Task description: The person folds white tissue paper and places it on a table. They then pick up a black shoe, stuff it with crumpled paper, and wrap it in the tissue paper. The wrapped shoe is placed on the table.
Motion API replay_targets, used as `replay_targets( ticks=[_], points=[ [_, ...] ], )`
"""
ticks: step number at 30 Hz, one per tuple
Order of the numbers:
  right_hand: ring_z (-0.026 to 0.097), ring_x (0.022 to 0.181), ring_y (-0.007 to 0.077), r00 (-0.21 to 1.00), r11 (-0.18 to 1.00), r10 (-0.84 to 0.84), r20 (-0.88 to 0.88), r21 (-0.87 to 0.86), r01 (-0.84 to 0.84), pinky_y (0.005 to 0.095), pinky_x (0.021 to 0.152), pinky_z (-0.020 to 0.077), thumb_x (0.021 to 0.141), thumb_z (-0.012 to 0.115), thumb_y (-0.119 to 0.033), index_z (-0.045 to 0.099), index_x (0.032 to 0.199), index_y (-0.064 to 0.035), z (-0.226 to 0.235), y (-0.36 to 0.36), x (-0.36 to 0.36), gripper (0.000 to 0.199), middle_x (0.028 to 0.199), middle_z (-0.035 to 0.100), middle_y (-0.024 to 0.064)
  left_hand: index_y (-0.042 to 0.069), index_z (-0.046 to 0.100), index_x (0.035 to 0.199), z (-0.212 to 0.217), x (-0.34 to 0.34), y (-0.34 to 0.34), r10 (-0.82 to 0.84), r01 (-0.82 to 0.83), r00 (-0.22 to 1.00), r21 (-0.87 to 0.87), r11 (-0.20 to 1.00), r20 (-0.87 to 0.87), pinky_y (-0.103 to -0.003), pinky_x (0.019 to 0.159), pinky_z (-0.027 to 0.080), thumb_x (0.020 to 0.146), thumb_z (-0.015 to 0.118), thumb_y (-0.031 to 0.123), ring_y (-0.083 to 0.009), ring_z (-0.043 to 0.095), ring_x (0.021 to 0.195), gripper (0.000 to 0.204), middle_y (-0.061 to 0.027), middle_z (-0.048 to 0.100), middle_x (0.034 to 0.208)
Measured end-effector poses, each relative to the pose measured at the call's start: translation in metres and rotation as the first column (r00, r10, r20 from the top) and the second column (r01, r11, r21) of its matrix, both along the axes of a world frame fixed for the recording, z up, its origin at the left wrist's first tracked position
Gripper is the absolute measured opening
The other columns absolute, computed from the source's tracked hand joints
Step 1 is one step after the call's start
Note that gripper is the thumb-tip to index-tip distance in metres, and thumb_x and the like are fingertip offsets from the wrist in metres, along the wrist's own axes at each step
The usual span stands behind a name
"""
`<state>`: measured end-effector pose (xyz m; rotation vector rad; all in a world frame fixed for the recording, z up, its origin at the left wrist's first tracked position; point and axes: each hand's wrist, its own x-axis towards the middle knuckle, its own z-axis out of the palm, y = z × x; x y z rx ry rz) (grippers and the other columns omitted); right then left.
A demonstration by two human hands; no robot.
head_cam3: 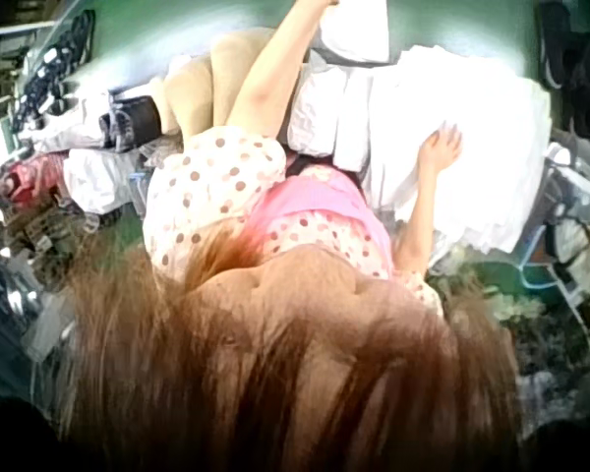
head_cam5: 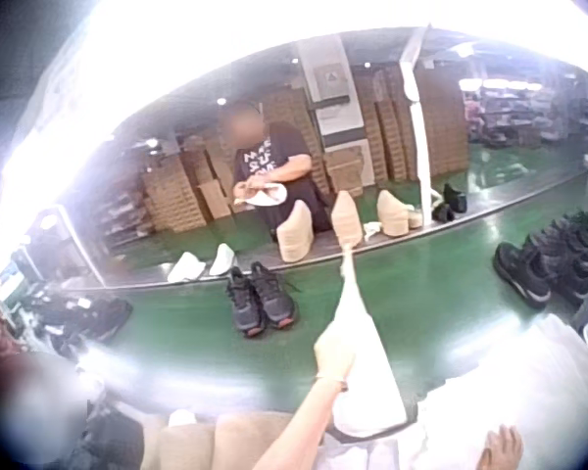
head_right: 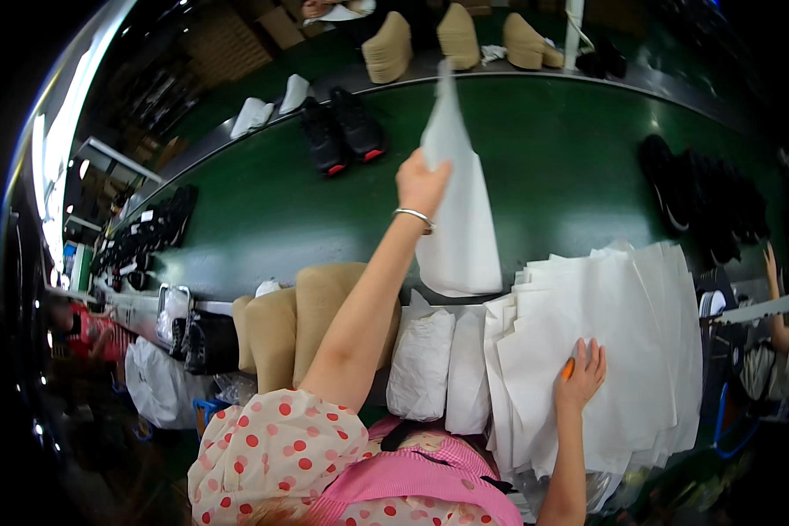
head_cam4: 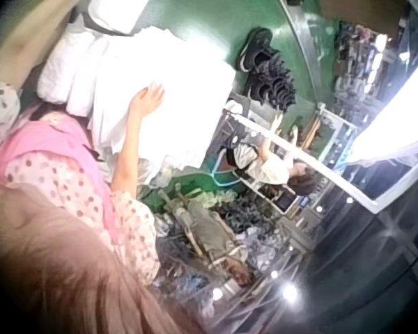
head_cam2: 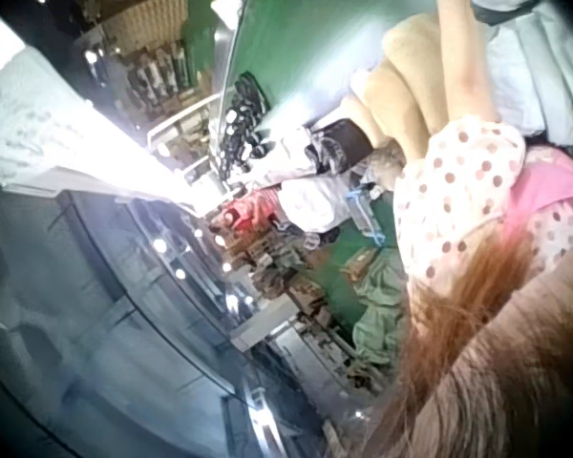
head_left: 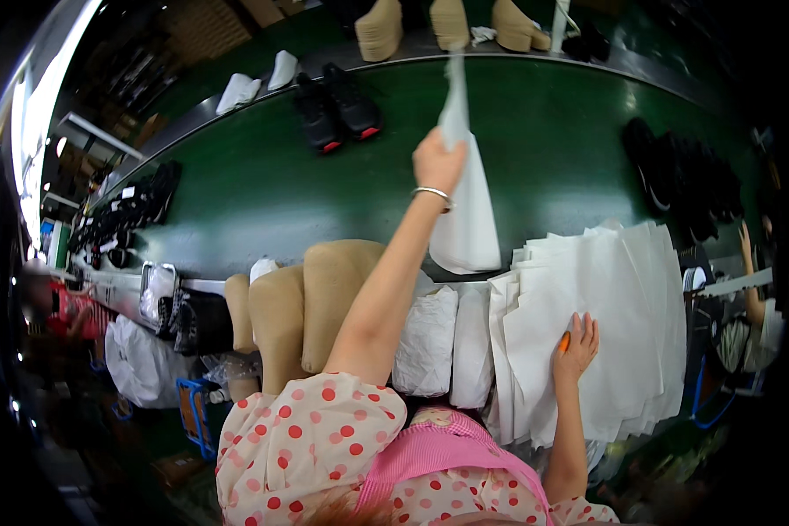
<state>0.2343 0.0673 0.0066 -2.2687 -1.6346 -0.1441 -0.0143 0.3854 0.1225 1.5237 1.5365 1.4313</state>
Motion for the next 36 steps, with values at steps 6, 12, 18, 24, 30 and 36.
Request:
replay_targets(
  ticks=[6,12,18,24,30,36],
  points=[
    [0.049,0.117,0.0293,0.562,0.962,0.257,-0.786,0.260,-0.076,0.0369,0.095,0.0421,0.091,0.051,-0.013,0.046,0.129,-0.0050,0.118,0.027,-0.001,0.038,0.128,0.049,0.0128,0.003,0.062,0.094,0.133,0.034,-0.110,-0.253,0.400,0.905,0.480,0.781,-0.342,-0.033,0.060,0.048,0.072,0.060,0.008,-0.0265,0.059,0.066,0.022,-0.0123,0.061,0.077],
    [0.047,0.117,0.0237,-0.104,0.835,0.538,-0.836,0.511,0.205,0.0372,0.096,0.0418,0.089,0.053,-0.039,0.033,0.135,-0.0022,0.228,0.003,-0.030,0.062,0.130,0.044,0.0127,0.004,0.059,0.099,0.154,0.073,-0.222,-0.086,0.684,0.627,0.494,0.537,-0.775,-0.027,0.057,0.039,0.069,0.055,0.012,-0.0138,0.050,0.064,0.031,0.0006,0.048,0.070],
    [0.052,0.100,0.0173,-0.208,0.892,0.306,-0.929,0.203,0.405,0.0320,0.087,0.0443,0.087,0.057,-0.008,0.041,0.126,0.0012,0.163,-0.021,-0.011,0.043,0.115,0.051,0.0077,0.001,0.052,0.116,0.058,0.112,-0.296,-0.396,0.718,0.372,-0.009,0.696,-0.840,-0.030,0.067,0.047,0.073,0.060,0.018,-0.0197,0.055,0.079,0.047,-0.0065,0.055,0.094],
    [0.048,0.113,0.0196,-0.179,0.907,0.266,-0.947,0.184,0.378,0.0317,0.094,0.0407,0.089,0.056,-0.011,0.038,0.131,0.0030,0.138,-0.041,-0.015,0.048,0.127,0.046,0.0118,0.006,0.048,0.122,0.043,0.099,-0.301,-0.612,0.642,0.619,-0.133,0.755,-0.493,-0.040,0.082,0.047,0.077,0.064,0.043,-0.0320,0.049,0.102,0.060,-0.0127,0.049,0.110],
    [0.048,0.115,0.0202,-0.091,0.931,0.163,-0.982,0.123,0.345,0.0317,0.094,0.0424,0.093,0.052,-0.018,0.041,0.132,0.0017,0.132,-0.040,-0.013,0.045,0.133,0.044,0.0123,0.003,0.049,0.116,0.069,0.078,-0.288,-0.727,0.684,0.598,-0.259,0.683,-0.338,-0.042,0.083,0.047,0.067,0.073,0.036,-0.0334,0.049,0.102,0.064,-0.0133,0.046,0.114],
    [0.053,0.106,0.0212,0.143,0.932,0.169,-0.975,0.205,0.300,0.0310,0.086,0.0472,0.087,0.063,-0.024,0.042,0.128,0.0033,0.179,-0.022,-0.044,0.054,0.124,0.050,0.0134,0.003,0.045,0.120,0.078,0.041,-0.301,-0.666,0.667,0.733,-0.045,0.744,-0.135,-0.039,0.087,0.045,0.061,0.077,0.026,-0.0329,0.047,0.107,0.071,-0.0146,0.044,0.117]
  ],
)
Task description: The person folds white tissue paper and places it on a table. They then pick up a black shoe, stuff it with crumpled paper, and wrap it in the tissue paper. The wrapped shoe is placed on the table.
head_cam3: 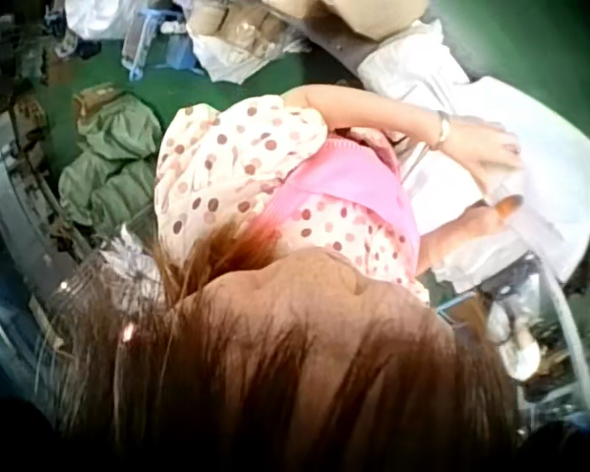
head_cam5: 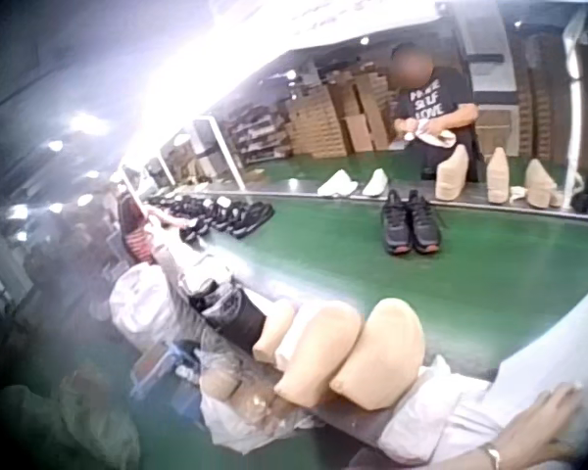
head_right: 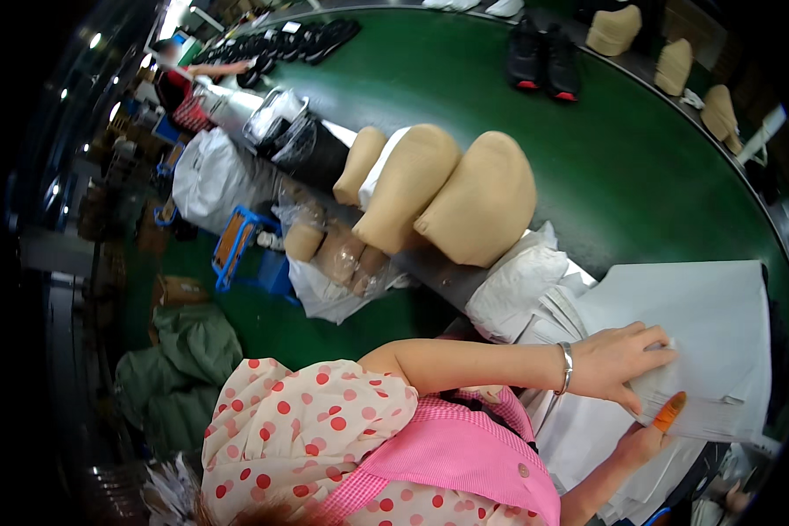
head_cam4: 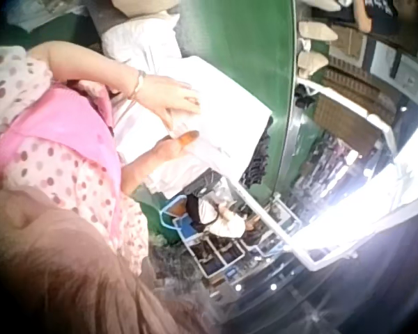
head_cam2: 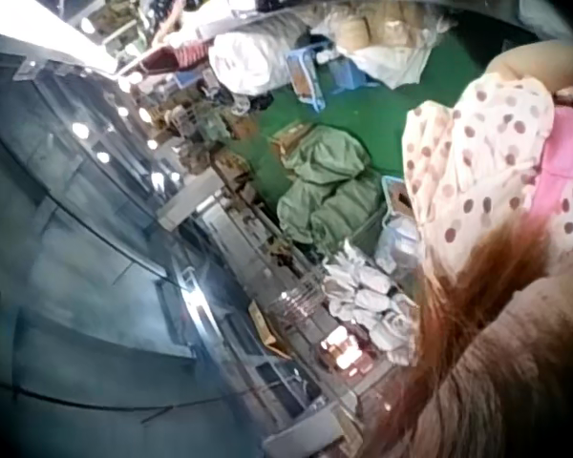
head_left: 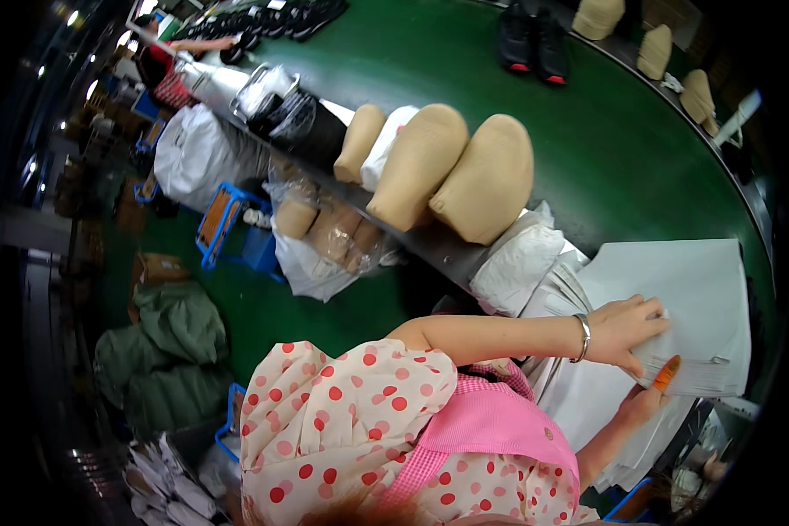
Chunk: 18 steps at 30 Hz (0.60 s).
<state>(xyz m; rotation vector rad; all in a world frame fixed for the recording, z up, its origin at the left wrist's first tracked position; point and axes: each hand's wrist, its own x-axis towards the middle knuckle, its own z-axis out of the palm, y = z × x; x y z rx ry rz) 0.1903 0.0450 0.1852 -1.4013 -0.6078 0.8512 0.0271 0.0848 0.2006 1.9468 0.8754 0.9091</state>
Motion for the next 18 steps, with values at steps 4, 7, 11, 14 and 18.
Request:
replay_targets(
  ticks=[4,7,11,14,18],
  points=[
    [0.054,0.104,0.0225,0.993,0.997,0.049,0.111,0.051,-0.055,0.0306,0.085,0.0480,0.086,0.065,-0.027,0.041,0.128,0.0046,0.032,0.011,-0.025,0.058,0.122,0.051,0.0149,0.003,0.042,0.125,0.000,-0.014,-0.004,0.106,-0.113,0.983,0.034,0.993,0.148,-0.038,0.090,0.044,0.061,0.078,0.028,-0.0332,0.043,0.113,0.077,-0.0159,0.041,0.124],
    [0.055,0.103,0.0225,0.974,0.981,0.128,0.189,0.122,-0.153,0.0304,0.085,0.0480,0.085,0.065,-0.029,0.044,0.125,0.0066,0.035,0.025,-0.031,0.058,0.121,0.052,0.0150,0.000,0.038,0.129,-0.009,-0.016,-0.006,0.227,-0.246,0.947,0.058,0.967,0.229,-0.039,0.094,0.041,0.061,0.078,0.029,-0.0354,0.039,0.118,0.084,-0.0186,0.037,0.130],
    [0.055,0.100,0.0227,0.931,0.980,0.149,0.332,0.076,-0.184,0.0304,0.083,0.0482,0.085,0.065,-0.032,0.045,0.123,0.0096,0.043,0.035,-0.038,0.060,0.119,0.053,0.0169,-0.004,0.037,0.129,-0.012,-0.016,-0.019,0.318,-0.350,0.888,0.042,0.936,0.332,-0.039,0.095,0.041,0.060,0.077,0.031,-0.0368,0.039,0.117,0.087,-0.0215,0.036,0.131],
    [0.056,0.100,0.0237,0.891,0.983,0.171,0.421,-0.010,-0.184,0.0310,0.083,0.0477,0.086,0.064,-0.034,0.044,0.124,0.0104,0.058,0.033,-0.060,0.062,0.119,0.052,0.0180,-0.005,0.035,0.130,-0.022,-0.018,-0.015,0.317,-0.373,0.879,0.100,0.922,0.356,-0.039,0.094,0.041,0.059,0.077,0.033,-0.0366,0.040,0.115,0.091,-0.0220,0.036,0.132],
    [0.054,0.102,0.0228,0.855,0.963,0.238,0.460,0.000,-0.268,0.0313,0.086,0.0453,0.086,0.062,-0.038,0.044,0.124,0.0112,0.053,0.030,-0.057,0.065,0.120,0.052,0.0187,-0.007,0.032,0.131,-0.019,-0.026,-0.013,0.352,-0.392,0.893,0.101,0.914,0.280,-0.038,0.091,0.042,0.059,0.076,0.035,-0.0349,0.044,0.106,0.094,-0.0213,0.036,0.133]
  ],
)
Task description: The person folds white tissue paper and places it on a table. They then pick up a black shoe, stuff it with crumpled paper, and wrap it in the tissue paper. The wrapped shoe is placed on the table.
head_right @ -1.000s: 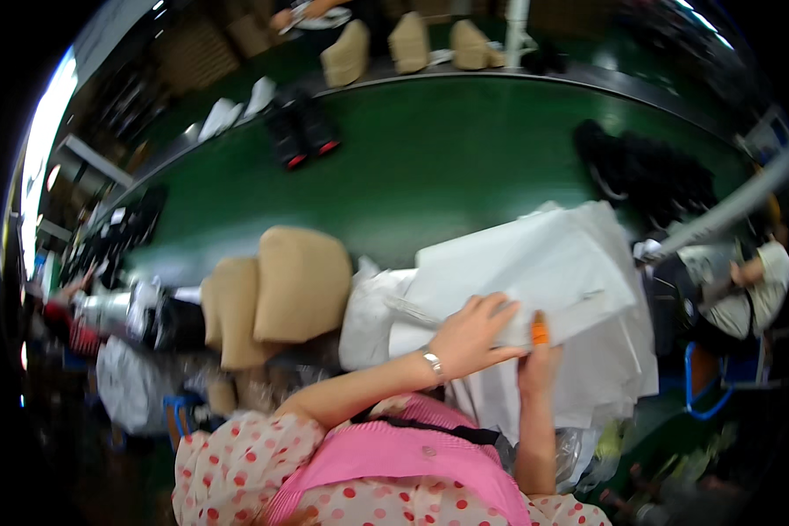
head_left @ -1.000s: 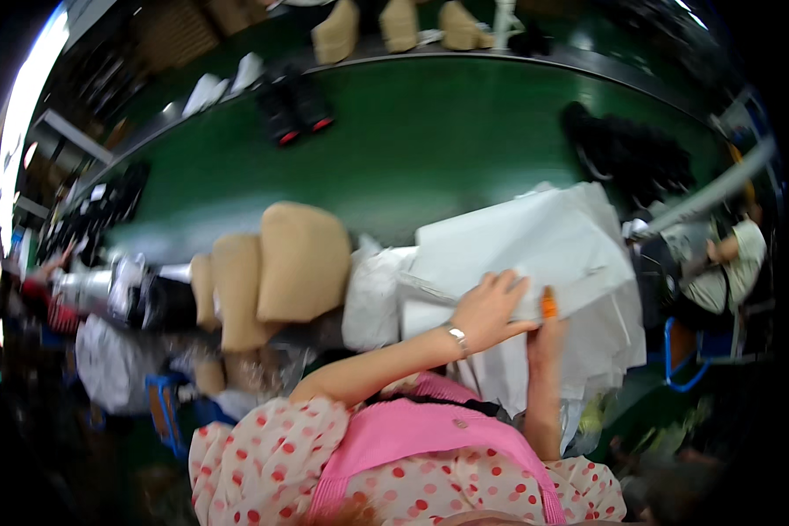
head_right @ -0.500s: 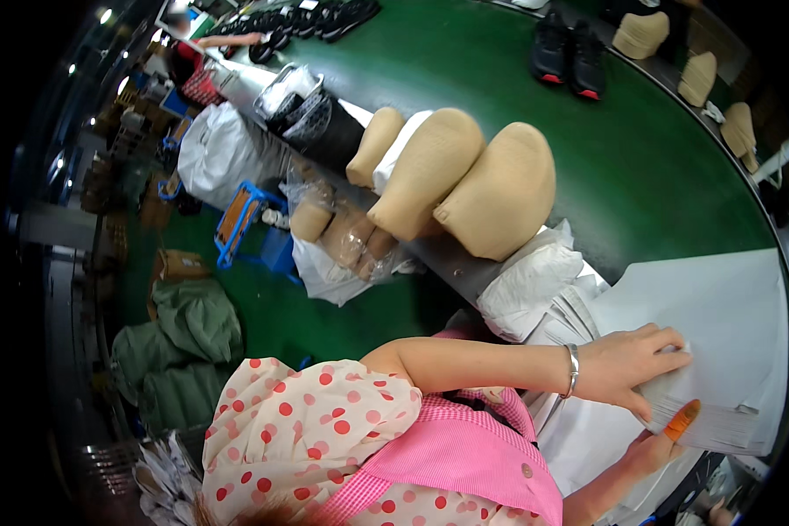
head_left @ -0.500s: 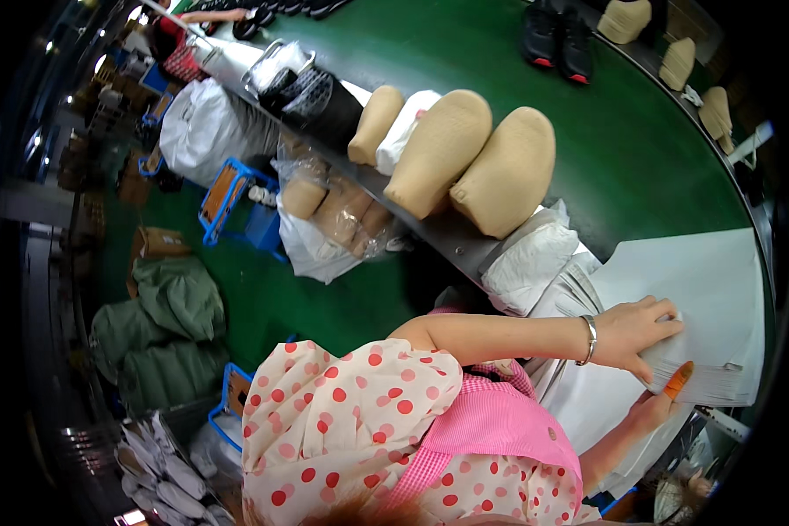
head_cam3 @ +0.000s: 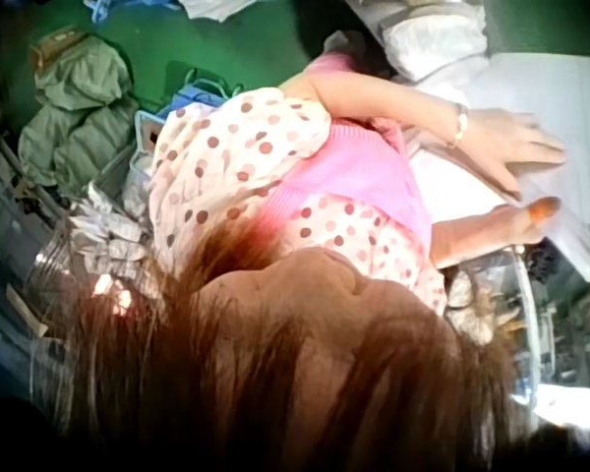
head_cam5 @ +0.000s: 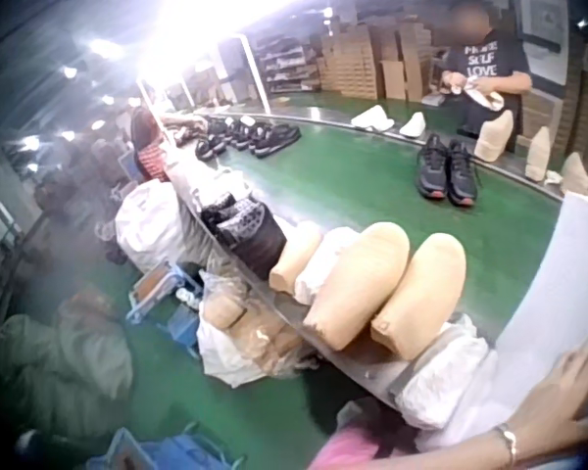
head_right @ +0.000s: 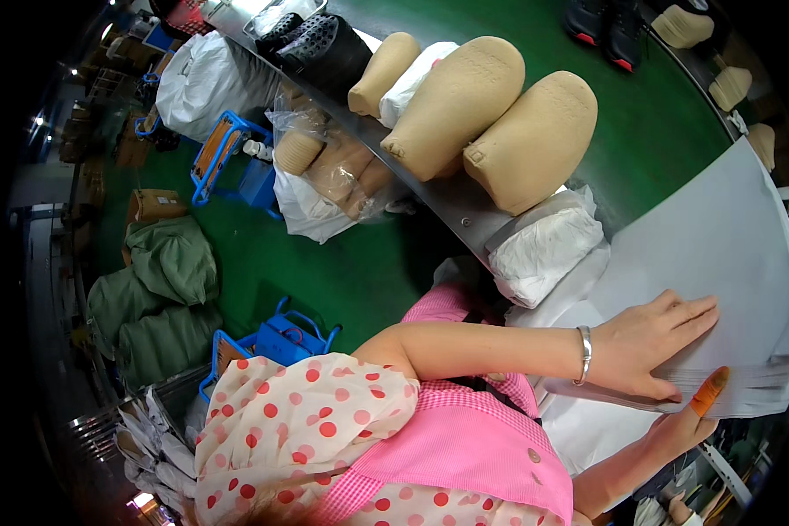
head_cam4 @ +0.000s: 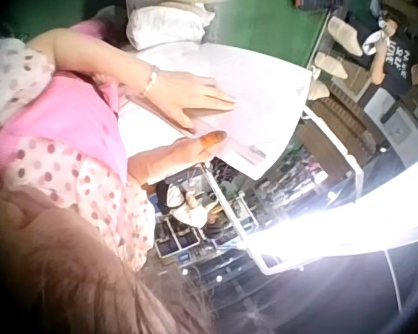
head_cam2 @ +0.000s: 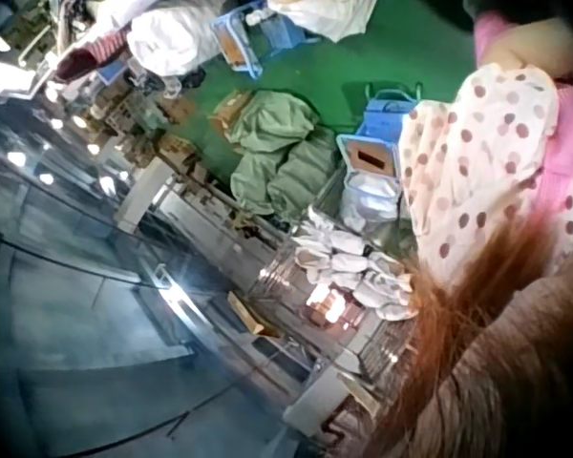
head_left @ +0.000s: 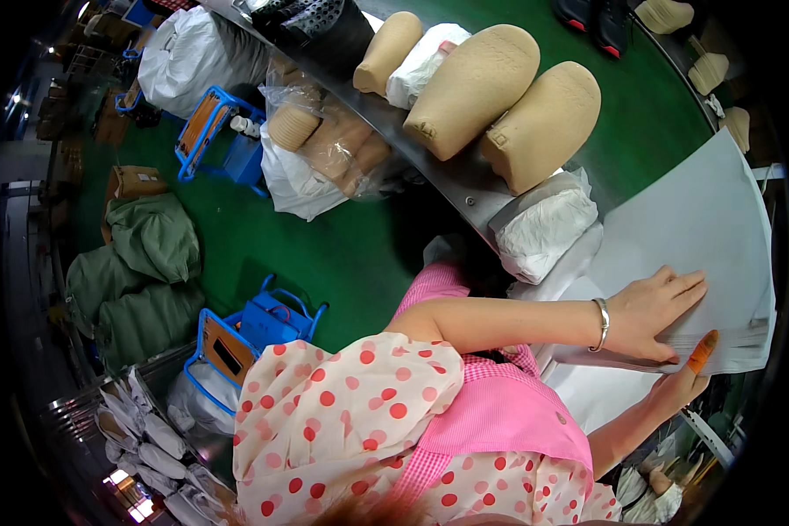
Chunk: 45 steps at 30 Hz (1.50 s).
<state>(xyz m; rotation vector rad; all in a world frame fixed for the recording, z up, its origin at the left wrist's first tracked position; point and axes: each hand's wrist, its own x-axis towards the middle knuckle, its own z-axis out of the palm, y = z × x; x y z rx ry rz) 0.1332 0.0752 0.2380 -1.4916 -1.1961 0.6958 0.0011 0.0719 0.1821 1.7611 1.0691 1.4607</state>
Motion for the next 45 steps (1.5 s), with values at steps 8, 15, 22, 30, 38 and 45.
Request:
replay_targets(
  ticks=[8,15,22,30,38,45],
  points=[
    [0.051,0.105,0.0199,0.997,0.998,0.065,-0.042,0.021,-0.064,0.0284,0.089,0.0412,0.088,0.055,-0.049,0.042,0.125,0.0126,-0.004,-0.005,0.003,0.073,0.122,0.050,0.0167,-0.009,0.032,0.128,0.012,-0.013,0.008,-0.112,0.112,0.994,-0.077,0.991,0.009,-0.037,0.086,0.044,0.056,0.074,0.039,-0.0331,0.047,0.099,0.097,-0.0205,0.038,0.132],
    [0.051,0.110,0.0218,0.989,0.996,0.076,-0.125,-0.044,-0.082,0.0320,0.094,0.0395,0.089,0.045,-0.056,0.037,0.130,0.0089,-0.007,0.005,0.021,0.077,0.128,0.046,0.0160,-0.009,0.038,0.118,0.037,-0.022,0.013,-0.148,0.148,0.989,-0.096,0.984,0.003,-0.039,0.080,0.045,0.057,0.071,0.032,-0.0364,0.053,0.090,0.080,-0.0214,0.049,0.113],
    [0.051,0.109,0.0197,0.951,0.997,0.074,-0.300,-0.003,-0.079,0.0317,0.095,0.0393,0.092,0.048,-0.046,0.040,0.128,0.0074,0.004,0.018,0.016,0.065,0.125,0.050,0.0133,-0.002,0.042,0.098,0.051,-0.017,0.032,-0.162,0.158,0.987,-0.169,0.973,-0.009,-0.045,0.072,0.045,0.061,0.065,0.023,-0.0395,0.054,0.088,0.050,-0.0211,0.053,0.094],
    [0.051,0.099,0.0122,0.924,0.956,0.288,0.249,-0.020,-0.293,0.0230,0.086,0.0375,0.091,0.054,-0.019,0.049,0.121,0.0056,0.022,0.006,0.027,0.039,0.113,0.056,0.0088,-0.006,0.038,0.127,0.040,-0.010,0.036,-0.169,0.173,0.985,-0.104,0.979,0.041,-0.042,0.084,0.044,0.071,0.053,0.010,-0.0380,0.054,0.098,0.060,-0.0264,0.052,0.112],
    [0.059,0.091,0.0136,0.949,0.983,0.142,-0.280,0.151,-0.103,0.0232,0.079,0.0450,0.090,0.055,-0.015,0.052,0.117,0.0057,0.040,0.052,0.028,0.034,0.105,0.061,0.0099,-0.001,0.057,0.079,0.046,-0.051,0.113,-0.190,0.231,0.964,-0.223,0.947,0.188,-0.023,0.040,0.032,0.087,0.050,0.011,-0.0034,0.040,0.047,0.016,0.0045,0.045,0.055],
    [0.062,0.076,0.0120,0.901,0.998,-0.022,-0.434,-0.057,-0.003,0.0240,0.066,0.0496,0.090,0.055,-0.019,0.058,0.108,0.0009,-0.015,0.119,0.096,0.026,0.091,0.063,0.0069,-0.002,0.059,0.105,0.097,-0.197,0.183,-0.004,0.079,0.985,-0.424,0.902,0.175,-0.023,0.066,0.048,0.087,0.052,0.013,-0.0095,0.059,0.075,0.025,-0.0043,0.063,0.092]
  ],
)
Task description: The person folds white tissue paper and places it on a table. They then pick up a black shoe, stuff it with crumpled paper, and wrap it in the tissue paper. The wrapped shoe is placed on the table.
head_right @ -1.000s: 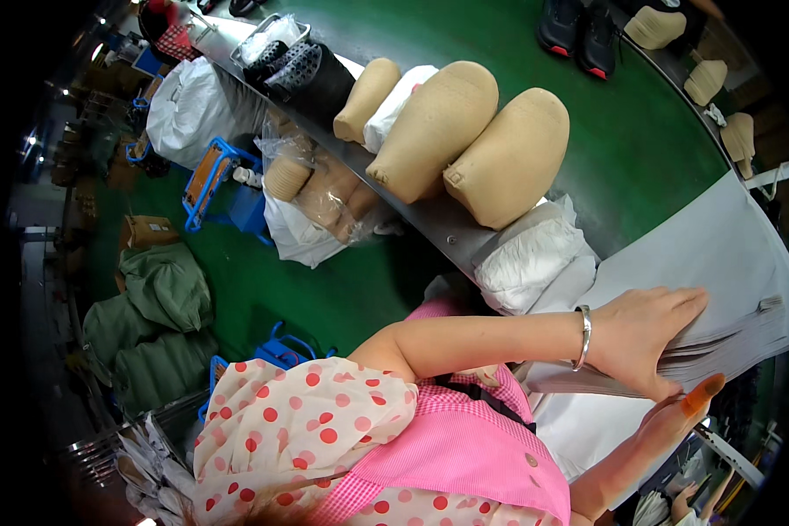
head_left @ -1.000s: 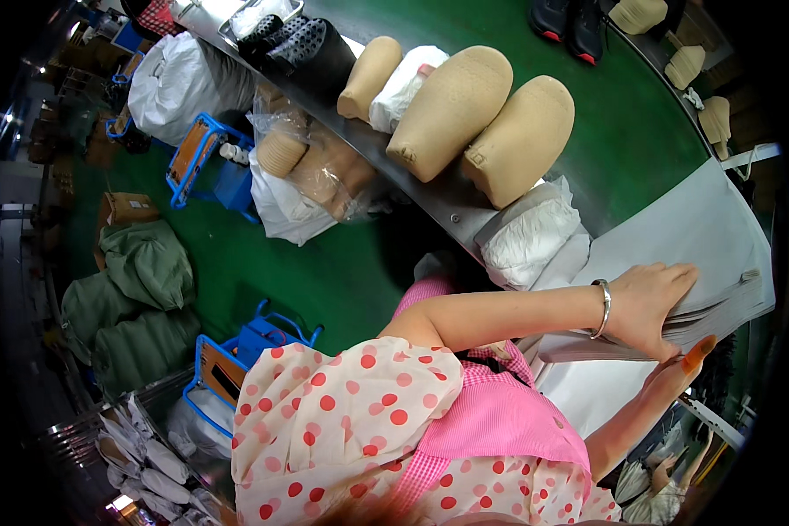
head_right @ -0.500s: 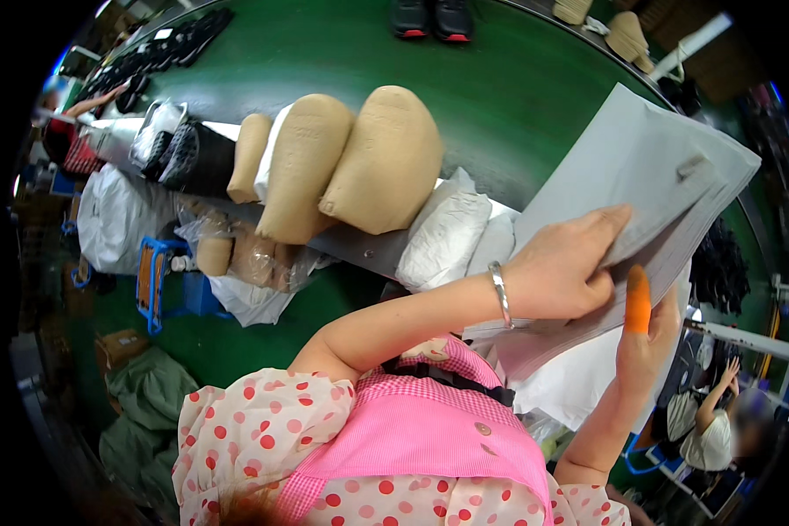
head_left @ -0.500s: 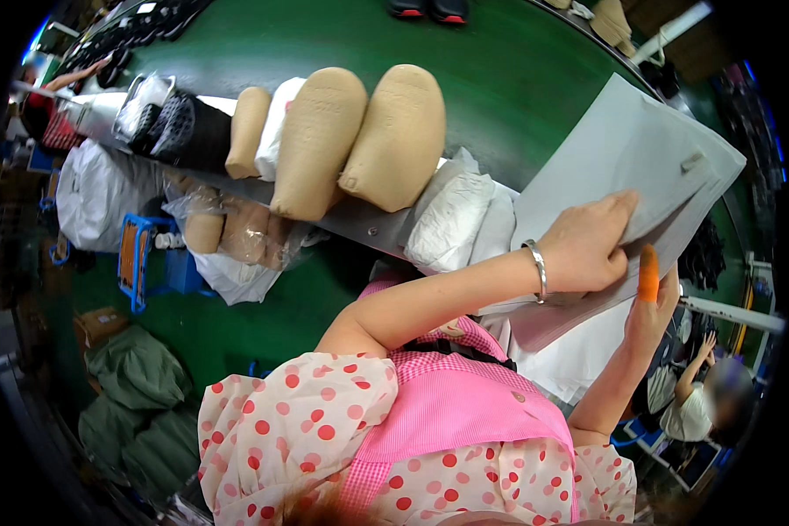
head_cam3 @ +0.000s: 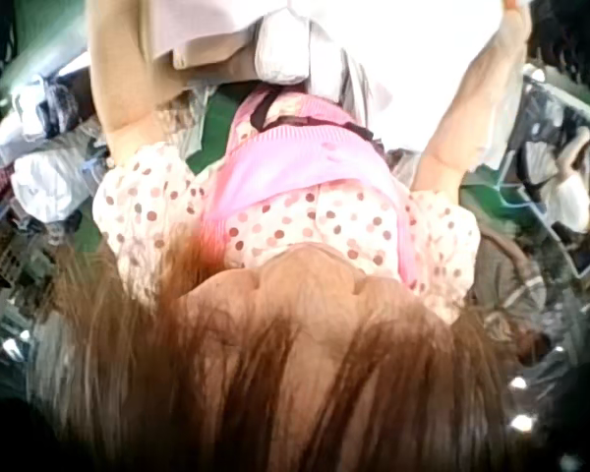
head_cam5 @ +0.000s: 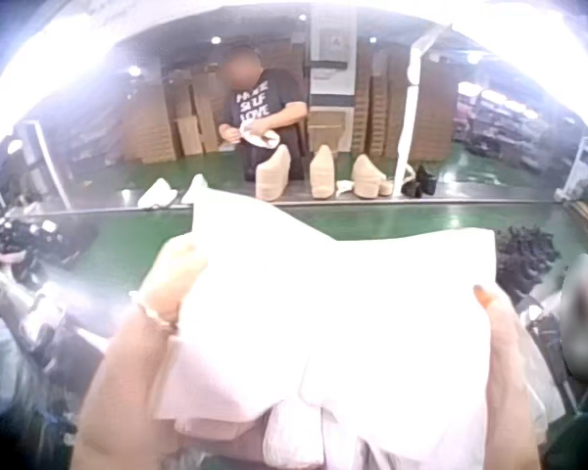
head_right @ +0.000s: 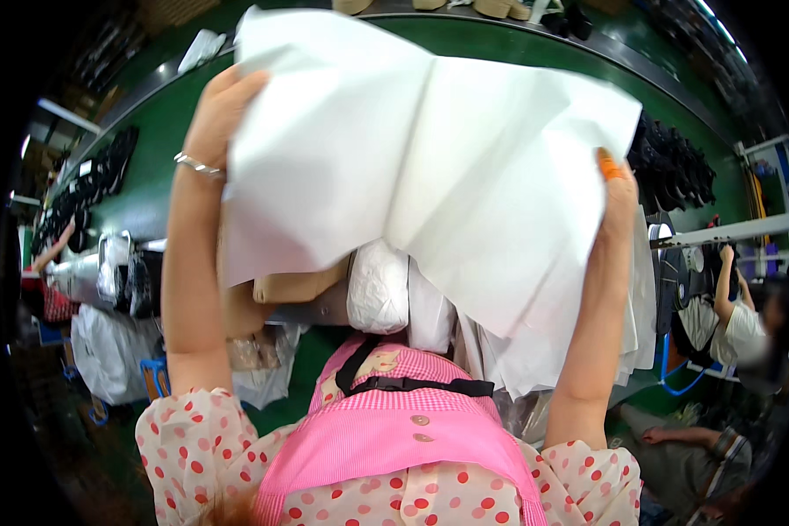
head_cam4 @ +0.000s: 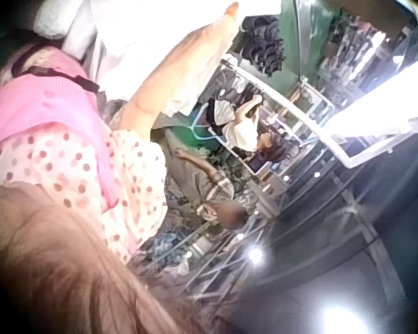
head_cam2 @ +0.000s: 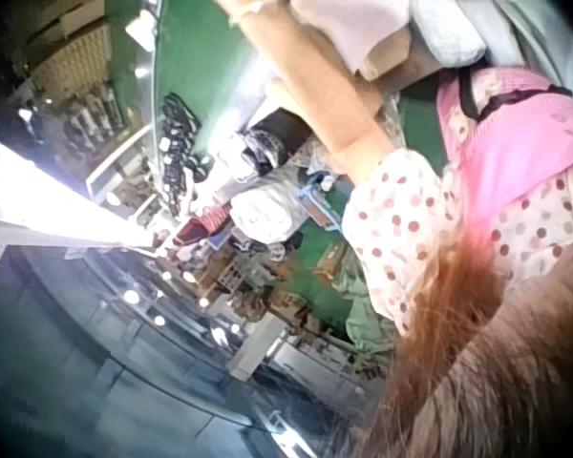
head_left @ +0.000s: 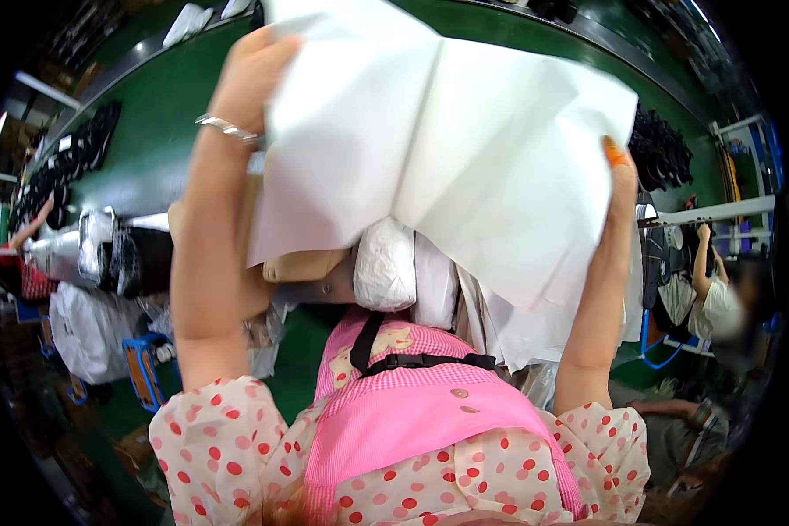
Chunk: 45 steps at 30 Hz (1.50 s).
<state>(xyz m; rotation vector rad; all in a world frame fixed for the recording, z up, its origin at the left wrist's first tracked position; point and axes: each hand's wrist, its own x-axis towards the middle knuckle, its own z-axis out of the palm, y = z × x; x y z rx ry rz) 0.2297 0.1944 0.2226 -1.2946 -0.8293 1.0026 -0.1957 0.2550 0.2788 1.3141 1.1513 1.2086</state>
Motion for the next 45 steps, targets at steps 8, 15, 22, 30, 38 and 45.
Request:
replay_targets(
  ticks=[8,15,22,30,38,45],
  points=[
    [0.058,0.091,0.0150,0.985,0.996,-0.082,-0.149,0.009,0.084,0.0266,0.079,0.0480,0.093,0.051,-0.014,0.054,0.116,0.0025,-0.076,-0.009,-0.042,0.028,0.107,0.060,0.0086,-0.004,0.055,0.114,0.039,0.015,-0.013,-0.114,0.109,0.993,0.134,0.985,0.031,-0.021,0.072,0.047,0.090,0.052,0.013,-0.0094,0.059,0.081,0.029,-0.0061,0.063,0.098],
    [0.049,0.075,0.0065,0.999,0.980,0.016,-0.032,0.200,-0.009,0.0205,0.066,0.0404,0.091,0.053,-0.012,0.058,0.108,0.0010,0.001,-0.048,-0.077,0.022,0.091,0.058,-0.0009,-0.006,0.052,0.117,0.049,0.148,-0.059,-0.429,0.422,0.901,0.340,0.840,-0.059,-0.017,0.073,0.042,0.092,0.050,0.010,-0.0044,0.054,0.083,0.030,-0.0032,0.061,0.098],
    [0.055,0.085,0.0083,0.980,0.915,-0.140,-0.138,0.361,0.182,0.0206,0.075,0.0433,0.091,0.049,-0.005,0.056,0.113,0.0019,0.040,-0.109,-0.039,0.024,0.099,0.061,0.0026,-0.004,0.053,0.116,0.047,0.239,-0.095,-0.656,0.606,0.753,0.345,0.717,0.040,-0.017,0.076,0.042,0.092,0.051,0.013,-0.0047,0.055,0.085,0.029,-0.0024,0.062,0.095],
    [0.058,0.093,0.0097,0.698,0.542,-0.713,0.074,0.690,0.480,0.0211,0.082,0.0445,0.091,0.050,-0.002,0.055,0.115,0.0034,0.091,-0.264,-0.028,0.025,0.105,0.061,0.0061,-0.003,0.053,0.112,0.089,0.292,-0.195,-0.965,0.700,0.091,0.673,0.239,0.247,-0.031,0.066,0.051,0.082,0.049,0.004,-0.0220,0.064,0.073,0.031,-0.0134,0.065,0.081],
    [0.053,0.098,0.0106,0.009,0.168,-0.954,0.298,0.512,0.843,0.0228,0.087,0.0409,0.088,0.054,0.001,0.056,0.115,0.0029,0.075,-0.393,-0.112,0.027,0.109,0.059,0.0054,0.001,0.050,0.121,0.040,0.299,-0.280,-0.960,0.739,-0.260,0.661,-0.128,0.105,-0.037,0.080,0.047,0.079,0.044,0.002,-0.0350,0.058,0.090,0.042,-0.0207,0.060,0.099],
    [0.054,0.096,0.0109,-0.015,0.064,-0.924,0.383,0.192,0.979,0.0222,0.084,0.0421,0.089,0.052,-0.004,0.056,0.113,0.0040,0.032,-0.477,-0.138,0.025,0.106,0.060,0.0053,0.005,0.040,0.133,-0.020,0.298,-0.360,-0.910,0.840,-0.398,0.444,-0.311,0.115,-0.035,0.085,0.045,0.084,0.042,0.002,-0.0385,0.055,0.095,0.049,-0.0228,0.056,0.106]
  ],
)
